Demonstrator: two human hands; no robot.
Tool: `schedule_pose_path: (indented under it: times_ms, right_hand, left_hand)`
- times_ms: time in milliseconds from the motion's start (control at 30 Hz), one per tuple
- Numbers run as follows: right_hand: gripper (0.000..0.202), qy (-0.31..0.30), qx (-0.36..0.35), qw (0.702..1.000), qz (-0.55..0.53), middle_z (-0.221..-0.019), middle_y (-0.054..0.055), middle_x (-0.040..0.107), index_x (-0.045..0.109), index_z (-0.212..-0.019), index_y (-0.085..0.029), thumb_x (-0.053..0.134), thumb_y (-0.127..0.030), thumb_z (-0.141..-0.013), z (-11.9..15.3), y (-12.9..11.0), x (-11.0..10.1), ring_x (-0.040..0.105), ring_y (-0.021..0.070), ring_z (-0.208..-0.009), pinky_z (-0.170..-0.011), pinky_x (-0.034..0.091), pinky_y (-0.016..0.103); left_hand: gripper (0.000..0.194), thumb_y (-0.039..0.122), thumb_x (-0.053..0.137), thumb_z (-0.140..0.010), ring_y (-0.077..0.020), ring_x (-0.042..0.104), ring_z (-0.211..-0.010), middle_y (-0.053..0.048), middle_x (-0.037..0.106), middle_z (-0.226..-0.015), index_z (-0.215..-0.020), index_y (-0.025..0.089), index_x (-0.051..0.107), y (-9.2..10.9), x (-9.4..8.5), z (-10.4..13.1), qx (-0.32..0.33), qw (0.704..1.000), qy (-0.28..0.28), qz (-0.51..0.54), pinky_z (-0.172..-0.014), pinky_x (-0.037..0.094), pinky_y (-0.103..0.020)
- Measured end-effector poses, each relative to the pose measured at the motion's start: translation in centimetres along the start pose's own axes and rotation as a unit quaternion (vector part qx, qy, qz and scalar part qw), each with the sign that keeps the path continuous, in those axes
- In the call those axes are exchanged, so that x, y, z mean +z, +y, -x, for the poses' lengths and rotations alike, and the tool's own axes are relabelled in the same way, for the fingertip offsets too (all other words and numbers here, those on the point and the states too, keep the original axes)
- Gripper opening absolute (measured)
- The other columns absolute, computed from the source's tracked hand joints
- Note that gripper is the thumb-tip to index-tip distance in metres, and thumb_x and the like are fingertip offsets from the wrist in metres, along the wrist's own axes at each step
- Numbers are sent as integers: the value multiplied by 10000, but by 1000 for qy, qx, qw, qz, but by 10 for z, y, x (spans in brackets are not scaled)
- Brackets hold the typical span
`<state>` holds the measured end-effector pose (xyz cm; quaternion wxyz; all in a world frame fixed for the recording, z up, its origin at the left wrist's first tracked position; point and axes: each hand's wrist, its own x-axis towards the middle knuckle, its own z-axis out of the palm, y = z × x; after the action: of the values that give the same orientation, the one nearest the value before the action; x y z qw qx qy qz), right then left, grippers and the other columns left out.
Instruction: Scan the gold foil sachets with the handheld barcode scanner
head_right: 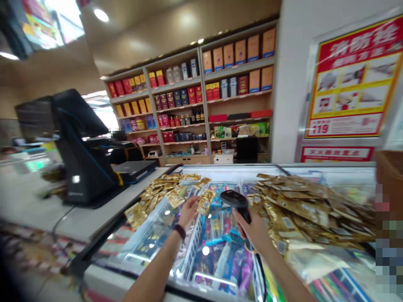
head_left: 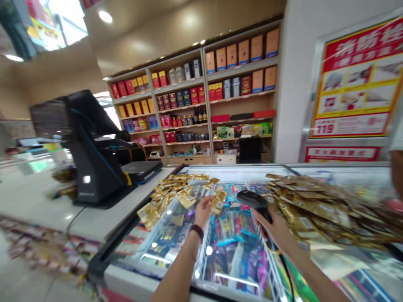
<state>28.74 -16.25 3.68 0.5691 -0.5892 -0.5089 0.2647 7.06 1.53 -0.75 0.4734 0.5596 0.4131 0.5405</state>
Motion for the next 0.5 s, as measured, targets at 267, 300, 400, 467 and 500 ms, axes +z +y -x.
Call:
schedule_pose_path:
  times_ms: [267,300,400,467,500]
  right_hand:
    - [601,227,26,971,-70,-488,-26,568,563,-629,-250,745,-822,-659,9,2,-111,470,125,-352,-384,347,280]
    - [600,245,26,967,-64,-461,-24,556,563,-608,-250,755,-817,-653,13,3,-125,473,129,-354,-393,357,283]
    - [582,282,29,958,-39,-395,-11,532,576,-576,-252,767,-791,-685,27,9,-163,485,153,-362,-422,402,305]
    - [563,305,21,952,-22,-412,6,567,594,-591,-251,750,-771,-739,36,14,-181,513,175,-378,-433,423,321]
    - [562,318,9,948,-6,-430,14,586,596,-597,-252,723,-771,-772,41,16,-187,524,183,-382,-429,425,327]
  left_hand:
    - [498,561,925,-648,-310,782,-973,-124,834,-1037,-983,202,842,24,109,22,-62,974,-174,131,-885,621,-432]
    - [495,552,930,-651,-308,785,-978,-125,835,-1038,-985,198,841,30,127,25,-69,969,-184,150,-899,624,-435]
    - [434,483,927,-712,-280,791,-992,-130,829,-1074,-1010,185,827,50,184,33,-83,955,-202,202,-950,628,-429]
    - [375,414,904,-779,-257,786,-1055,-134,815,-1161,-1069,194,813,67,219,38,-87,941,-223,237,-1021,614,-414]
    - [363,387,891,-807,-249,780,-1098,-135,803,-1210,-1108,205,805,76,235,40,-88,933,-237,255,-1057,602,-406]
